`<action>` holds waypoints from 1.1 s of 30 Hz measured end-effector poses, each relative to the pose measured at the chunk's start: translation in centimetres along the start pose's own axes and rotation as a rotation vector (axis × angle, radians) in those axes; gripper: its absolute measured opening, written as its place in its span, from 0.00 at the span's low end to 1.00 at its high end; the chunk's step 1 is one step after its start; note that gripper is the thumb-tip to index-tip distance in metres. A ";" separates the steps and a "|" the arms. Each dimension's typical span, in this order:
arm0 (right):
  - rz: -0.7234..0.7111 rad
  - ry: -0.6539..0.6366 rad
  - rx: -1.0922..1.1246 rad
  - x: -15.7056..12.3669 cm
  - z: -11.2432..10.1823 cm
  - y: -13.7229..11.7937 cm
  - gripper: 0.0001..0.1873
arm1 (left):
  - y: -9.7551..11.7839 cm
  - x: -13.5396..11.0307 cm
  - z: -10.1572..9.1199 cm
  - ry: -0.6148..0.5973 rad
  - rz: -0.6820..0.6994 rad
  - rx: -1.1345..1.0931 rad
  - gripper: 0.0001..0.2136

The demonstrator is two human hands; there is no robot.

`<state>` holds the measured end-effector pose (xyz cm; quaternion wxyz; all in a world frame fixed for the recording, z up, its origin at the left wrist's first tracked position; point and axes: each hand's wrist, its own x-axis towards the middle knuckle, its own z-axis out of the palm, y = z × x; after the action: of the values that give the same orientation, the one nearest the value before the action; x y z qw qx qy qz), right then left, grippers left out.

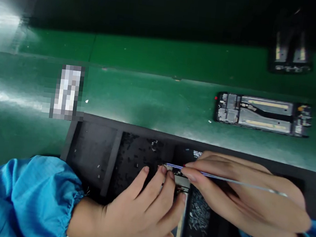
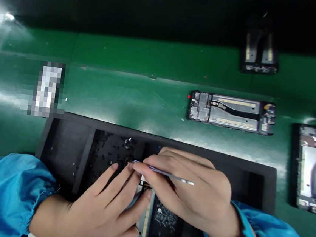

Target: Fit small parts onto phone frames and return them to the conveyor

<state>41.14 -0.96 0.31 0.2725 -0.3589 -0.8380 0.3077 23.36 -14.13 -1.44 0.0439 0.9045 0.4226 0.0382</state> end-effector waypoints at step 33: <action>0.101 0.210 -0.030 0.5 -0.8 1.9 0.12 | -1.1 0.9 -1.1 0.115 -0.154 0.204 0.26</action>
<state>42.21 0.70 -0.34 0.3376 -0.4350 -0.7902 0.2691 22.99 -12.69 -0.49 -0.0698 0.8655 0.4941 0.0433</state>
